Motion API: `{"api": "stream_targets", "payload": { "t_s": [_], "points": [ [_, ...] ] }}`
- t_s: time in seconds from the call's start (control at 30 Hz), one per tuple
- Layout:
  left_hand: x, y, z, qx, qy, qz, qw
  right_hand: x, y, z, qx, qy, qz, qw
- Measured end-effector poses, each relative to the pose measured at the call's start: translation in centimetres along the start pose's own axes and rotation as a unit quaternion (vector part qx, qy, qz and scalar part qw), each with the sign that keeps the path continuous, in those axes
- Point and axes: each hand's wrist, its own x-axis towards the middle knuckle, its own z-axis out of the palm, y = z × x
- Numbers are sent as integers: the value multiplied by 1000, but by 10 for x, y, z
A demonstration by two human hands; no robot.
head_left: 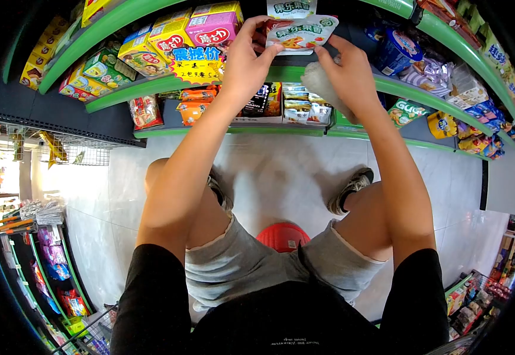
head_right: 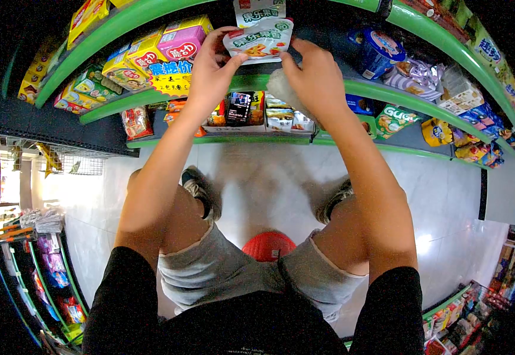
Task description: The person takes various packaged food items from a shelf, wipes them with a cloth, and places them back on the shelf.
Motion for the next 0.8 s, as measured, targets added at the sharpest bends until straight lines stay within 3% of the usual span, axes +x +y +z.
{"api": "stream_targets", "payload": {
  "t_s": [0.37,0.47,0.53,0.63,0.8],
  "points": [
    [4,-28,16,75,4,-38,996,8,14,21,-66,-19,6,998],
    [3,-27,21,150,46,30,987,12,13,21,-62,-25,-1,998],
    [0,-23,25,107,38,3,993,13,15,24,-56,-26,14,998],
    [-1,-29,29,187,53,40,980,14,17,27,-51,-25,18,998],
    [0,-25,26,170,42,30,984,16,15,27,-53,-13,9,998]
  ]
}}
